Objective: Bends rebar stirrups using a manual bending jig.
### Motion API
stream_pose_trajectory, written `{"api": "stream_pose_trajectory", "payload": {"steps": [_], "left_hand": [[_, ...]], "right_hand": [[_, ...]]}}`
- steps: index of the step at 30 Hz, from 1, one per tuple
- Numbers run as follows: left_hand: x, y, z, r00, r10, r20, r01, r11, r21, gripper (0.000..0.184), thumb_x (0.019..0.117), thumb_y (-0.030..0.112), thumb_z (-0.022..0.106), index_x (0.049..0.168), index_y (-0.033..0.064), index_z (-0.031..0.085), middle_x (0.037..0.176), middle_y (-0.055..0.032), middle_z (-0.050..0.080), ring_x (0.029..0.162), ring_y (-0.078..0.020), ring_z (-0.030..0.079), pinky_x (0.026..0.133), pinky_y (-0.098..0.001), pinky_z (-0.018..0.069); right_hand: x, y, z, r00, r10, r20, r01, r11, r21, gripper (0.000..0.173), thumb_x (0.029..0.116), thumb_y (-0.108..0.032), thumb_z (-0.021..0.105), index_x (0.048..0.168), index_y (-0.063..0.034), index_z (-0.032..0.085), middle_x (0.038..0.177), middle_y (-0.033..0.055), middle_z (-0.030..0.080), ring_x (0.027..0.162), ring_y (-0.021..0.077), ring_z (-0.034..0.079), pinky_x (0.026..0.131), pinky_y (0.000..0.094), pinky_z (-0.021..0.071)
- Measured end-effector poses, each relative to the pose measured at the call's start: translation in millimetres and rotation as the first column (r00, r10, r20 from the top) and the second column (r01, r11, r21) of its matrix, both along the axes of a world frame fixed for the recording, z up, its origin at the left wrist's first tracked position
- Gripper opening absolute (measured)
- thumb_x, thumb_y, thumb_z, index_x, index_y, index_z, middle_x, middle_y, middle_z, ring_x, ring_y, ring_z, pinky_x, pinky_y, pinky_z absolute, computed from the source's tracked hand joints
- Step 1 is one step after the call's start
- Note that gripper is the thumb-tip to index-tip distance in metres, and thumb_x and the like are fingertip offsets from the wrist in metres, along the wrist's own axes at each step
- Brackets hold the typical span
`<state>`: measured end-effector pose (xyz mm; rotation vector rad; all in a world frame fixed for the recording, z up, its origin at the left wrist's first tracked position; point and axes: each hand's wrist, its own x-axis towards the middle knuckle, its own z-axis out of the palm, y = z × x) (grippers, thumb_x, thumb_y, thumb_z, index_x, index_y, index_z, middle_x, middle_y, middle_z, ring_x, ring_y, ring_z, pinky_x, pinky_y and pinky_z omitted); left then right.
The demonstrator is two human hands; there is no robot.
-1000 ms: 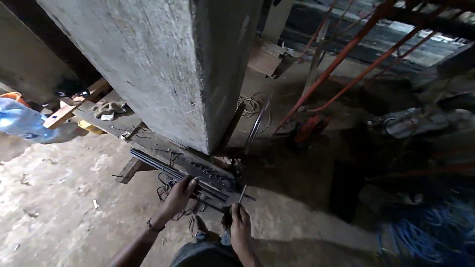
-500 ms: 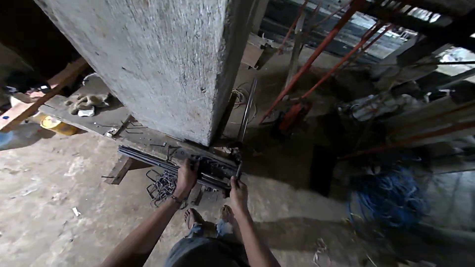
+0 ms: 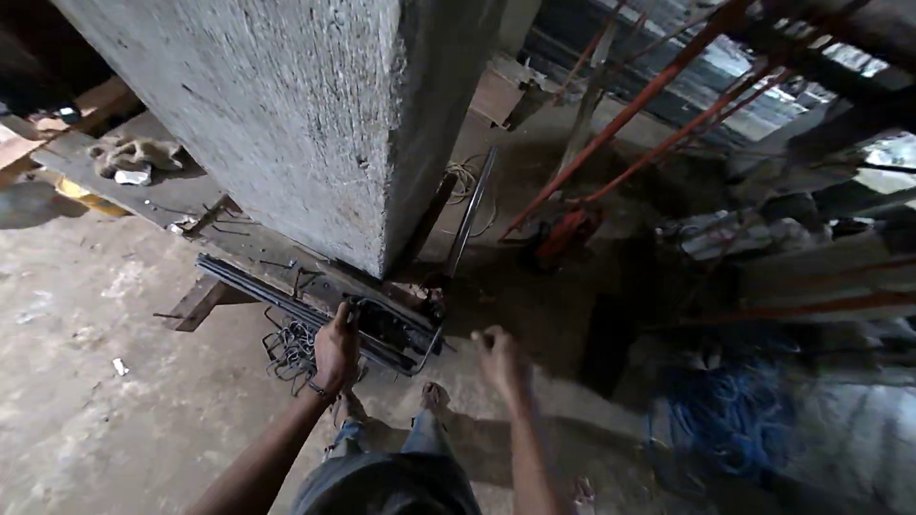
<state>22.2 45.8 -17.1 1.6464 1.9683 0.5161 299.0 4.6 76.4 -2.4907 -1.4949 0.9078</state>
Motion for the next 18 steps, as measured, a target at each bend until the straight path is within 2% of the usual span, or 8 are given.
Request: {"api": "stream_pose_trajectory", "payload": {"steps": [2,4,6,8,10,13,16,18], "left_hand": [[2.7,-1.0,-3.6,0.999,0.043,-0.002,-0.043,0.999,0.028,0.031,0.1073,0.026,0.051,0.128,0.0101,0.066,0.088,-0.0207,0.073,0.082,-0.0432,0.072,0.074,-0.0628,0.0543],[4.8,-0.6,-12.0,0.996,0.084,0.019,-0.085,0.994,0.069,0.03,0.107,0.029,0.051,0.125,0.012,0.068,0.088,-0.0177,0.073,0.079,-0.0387,0.071,0.072,-0.0611,0.0545],[4.9,-3.9,-16.7,0.994,0.101,0.041,-0.104,0.991,0.085,0.03,0.1069,0.031,0.051,0.125,0.0126,0.069,0.093,-0.0144,0.074,0.082,-0.0323,0.072,0.075,-0.0569,0.0559],[2.9,-4.6,-27.8,0.992,0.115,0.049,-0.12,0.985,0.123,0.031,0.107,0.03,0.052,0.124,0.0106,0.069,0.099,-0.0135,0.074,0.085,-0.0281,0.072,0.079,-0.053,0.057],[3.8,-3.8,-28.5,0.99,0.134,0.031,-0.137,0.983,0.126,0.031,0.1071,0.028,0.052,0.125,0.0088,0.069,0.104,-0.0146,0.074,0.087,-0.0273,0.072,0.081,-0.0514,0.0569],[7.2,-4.4,-23.0,0.986,0.165,0.013,-0.166,0.979,0.116,0.03,0.1072,0.026,0.053,0.123,0.0063,0.069,0.105,-0.017,0.073,0.089,-0.0284,0.072,0.085,-0.0508,0.0562],[9.8,-4.8,-24.4,0.976,0.216,0.028,-0.217,0.971,0.096,0.028,0.1074,0.028,0.054,0.121,0.0096,0.069,0.096,-0.0137,0.072,0.078,-0.0232,0.067,0.076,-0.0476,0.0548],[9.3,-1.0,-22.9,0.971,0.236,0.047,-0.239,0.968,0.08,0.027,0.1072,0.029,0.054,0.121,0.0102,0.069,0.091,-0.012,0.07,0.072,-0.0208,0.063,0.071,-0.0455,0.0531]], "right_hand": [[31.5,56.0,-4.1,0.994,0.072,0.083,-0.083,0.987,0.137,0.042,0.1052,-0.018,0.058,0.142,0.0024,0.053,0.132,0.0261,0.063,0.122,0.0398,0.064,0.106,0.0542,0.0497],[51.3,114.3,-17.6,0.957,0.213,0.196,-0.258,0.935,0.242,0.059,0.0984,-0.004,0.063,0.155,-0.007,0.044,0.15,0.0273,0.05,0.134,0.0459,0.054,0.108,0.0602,0.0467],[66.7,171.1,-42.3,0.853,0.418,0.313,-0.506,0.809,0.298,0.077,0.0885,-0.002,0.074,0.156,-0.0222,0.043,0.158,0.0237,0.041,0.138,0.0498,0.048,0.103,0.069,0.0465],[77.0,221.6,-77.2,0.696,0.616,0.369,-0.717,0.628,0.303,0.077,0.0846,-0.007,0.081,0.152,-0.0268,0.051,0.166,0.0168,0.033,0.148,0.0469,0.036,0.11,0.0722,0.037],[86.9,258.5,-118.3,0.55,0.726,0.413,-0.835,0.46,0.302,0.047,0.0863,-0.014,0.081,0.132,-0.0199,0.07,0.161,0.0147,0.043,0.151,0.0432,0.033,0.118,0.0723,0.025],[98.1,272.2,-113.3,0.381,0.82,0.427,-0.921,0.377,0.097,0.033,0.0907,-0.021,0.076,0.123,-0.0158,0.072,0.134,0.0197,0.063,0.138,0.0423,0.049,0.117,0.0707,0.0269],[129.4,248.6,-104.4,0.395,0.819,0.417,-0.915,0.393,0.093,0.031,0.0894,-0.024,0.08,0.118,-0.0143,0.074,0.122,0.0223,0.067,0.125,0.0466,0.057,0.112,0.0731,0.0337],[147.1,227.1,-96.3,0.432,0.806,0.405,-0.895,0.439,0.08,0.032,0.0887,-0.02,0.08,0.119,-0.0155,0.073,0.123,0.0217,0.066,0.123,0.0465,0.057,0.115,0.0718,0.0307]]}}
